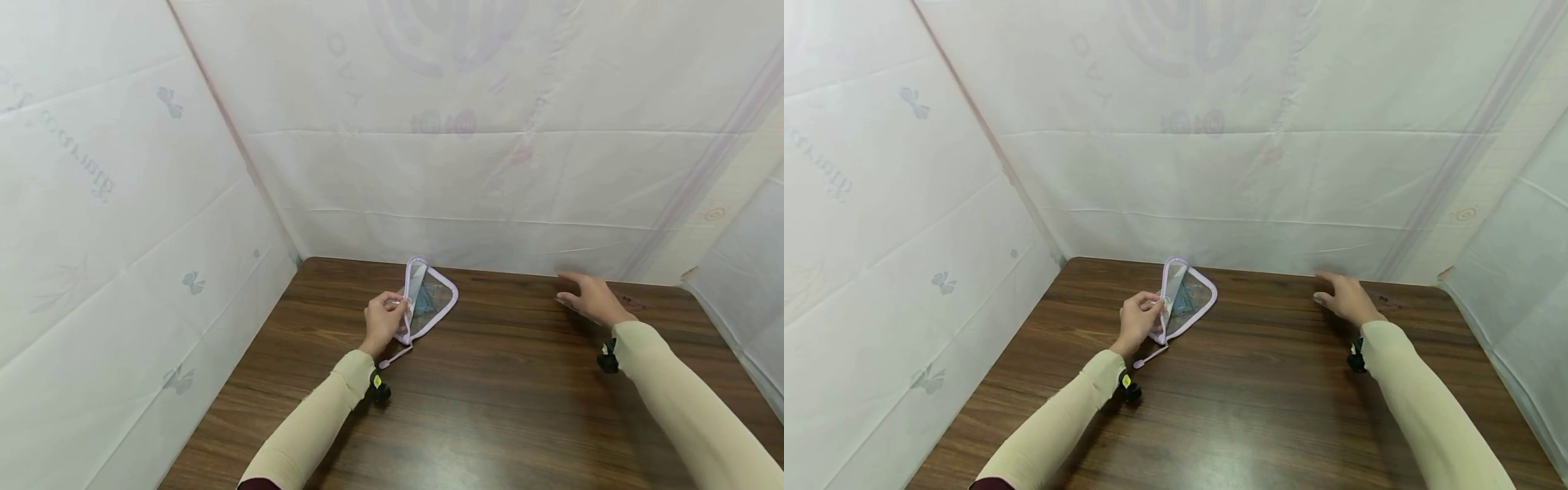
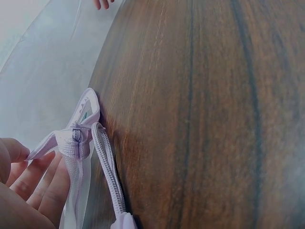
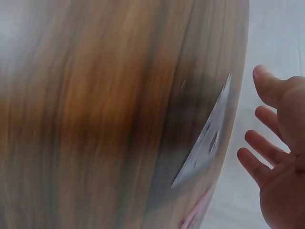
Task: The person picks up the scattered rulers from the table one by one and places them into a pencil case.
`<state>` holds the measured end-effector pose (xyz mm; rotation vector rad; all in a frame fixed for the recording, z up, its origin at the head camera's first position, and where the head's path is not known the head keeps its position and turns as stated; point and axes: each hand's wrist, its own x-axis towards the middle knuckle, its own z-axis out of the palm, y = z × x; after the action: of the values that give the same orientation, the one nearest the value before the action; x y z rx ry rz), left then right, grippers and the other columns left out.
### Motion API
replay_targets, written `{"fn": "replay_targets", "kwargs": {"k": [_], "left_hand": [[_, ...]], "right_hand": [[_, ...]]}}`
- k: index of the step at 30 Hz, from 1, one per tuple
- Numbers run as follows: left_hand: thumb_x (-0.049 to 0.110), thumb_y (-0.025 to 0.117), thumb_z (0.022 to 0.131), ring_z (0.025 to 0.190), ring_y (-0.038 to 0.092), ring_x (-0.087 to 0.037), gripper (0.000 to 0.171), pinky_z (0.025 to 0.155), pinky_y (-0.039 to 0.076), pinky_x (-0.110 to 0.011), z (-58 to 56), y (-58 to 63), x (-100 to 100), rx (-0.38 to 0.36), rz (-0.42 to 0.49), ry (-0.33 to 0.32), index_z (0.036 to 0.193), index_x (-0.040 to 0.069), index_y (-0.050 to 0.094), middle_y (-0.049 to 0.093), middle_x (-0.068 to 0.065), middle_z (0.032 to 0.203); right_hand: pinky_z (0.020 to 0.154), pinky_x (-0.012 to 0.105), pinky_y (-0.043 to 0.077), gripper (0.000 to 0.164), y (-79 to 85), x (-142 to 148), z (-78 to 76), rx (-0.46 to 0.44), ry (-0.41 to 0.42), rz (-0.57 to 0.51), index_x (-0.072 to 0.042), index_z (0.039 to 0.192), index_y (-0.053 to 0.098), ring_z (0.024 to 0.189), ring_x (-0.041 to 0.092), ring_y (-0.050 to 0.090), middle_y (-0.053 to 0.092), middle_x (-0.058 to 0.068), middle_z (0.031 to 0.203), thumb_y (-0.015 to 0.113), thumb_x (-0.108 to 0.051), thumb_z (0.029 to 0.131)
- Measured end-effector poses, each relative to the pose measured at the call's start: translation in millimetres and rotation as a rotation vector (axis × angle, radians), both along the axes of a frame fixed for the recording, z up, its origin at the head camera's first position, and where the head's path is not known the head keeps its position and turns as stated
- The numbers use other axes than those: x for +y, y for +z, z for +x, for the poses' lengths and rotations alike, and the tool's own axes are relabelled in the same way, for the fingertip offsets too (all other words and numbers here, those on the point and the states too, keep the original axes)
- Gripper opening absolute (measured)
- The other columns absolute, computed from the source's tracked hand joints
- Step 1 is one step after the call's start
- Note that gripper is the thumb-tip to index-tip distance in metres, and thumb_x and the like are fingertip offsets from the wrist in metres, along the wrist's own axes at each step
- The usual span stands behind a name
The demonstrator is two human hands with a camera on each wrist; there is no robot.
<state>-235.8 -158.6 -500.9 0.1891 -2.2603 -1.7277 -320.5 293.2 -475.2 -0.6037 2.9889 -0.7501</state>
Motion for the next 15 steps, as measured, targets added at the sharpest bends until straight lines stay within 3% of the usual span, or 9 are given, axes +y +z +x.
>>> {"fn": "replay_targets", "kwargs": {"k": [4,5,8,11,15], "left_hand": [[0.011,0.074,0.095,0.053,0.067,-0.015,0.007,0.045,0.061,-0.03,0.1,-0.1,-1,-0.006,0.003,0.001,0.094,0.004,0.07,0.078,-0.01,0.082],[0.011,0.074,0.094,0.053,0.067,-0.015,0.008,0.046,0.061,-0.03,0.2,0.0,-1,-0.01,0.003,0.0,0.094,0.004,0.071,0.078,-0.01,0.081],[0.011,0.074,0.095,0.053,0.067,-0.015,0.008,0.047,0.062,-0.031,-0.2,0.2,-1,-0.021,0.008,-0.006,0.095,0.005,0.071,0.078,-0.01,0.082],[0.011,0.074,0.095,0.053,0.067,-0.014,0.007,0.048,0.062,-0.032,-0.7,1.0,-1,-0.029,0.012,-0.014,0.095,0.004,0.07,0.078,-0.01,0.082],[0.01,0.073,0.095,0.056,0.068,-0.014,0.007,0.049,0.063,-0.033,-1.2,1.3,0,-0.027,0.029,-0.019,0.095,0.004,0.07,0.078,-0.011,0.082]], "right_hand": [[0.08,0.058,0.051,0.054,-1.6,18,1.1,0.034,0.001,0.015,0.007,0.147,0.046,0.077,0.035,0.06,0.054,0.04,0.136,0.064,-0.018,0.103],[0.081,0.059,0.051,0.053,-2.1,22,1.5,0.043,0.004,0.02,0.008,0.146,0.046,0.077,0.036,0.06,0.054,0.04,0.135,0.064,-0.018,0.103],[0.088,0.069,0.05,0.053,-3.4,35,2.8,0.061,0.009,0.036,0.009,0.145,0.047,0.096,0.052,0.062,0.051,0.041,0.137,0.064,-0.019,0.103],[0.098,0.078,0.041,0.053,-3.8,46,4.4,0.061,0.006,0.048,0.009,0.144,0.046,0.124,0.063,0.045,0.047,0.042,0.14,0.064,-0.018,0.103],[0.101,0.079,0.038,0.055,-3.2,60,5.9,0.01,-0.006,0.065,0.009,0.147,0.043,0.128,0.065,0.039,0.043,0.043,0.143,0.062,-0.02,0.104]]}}
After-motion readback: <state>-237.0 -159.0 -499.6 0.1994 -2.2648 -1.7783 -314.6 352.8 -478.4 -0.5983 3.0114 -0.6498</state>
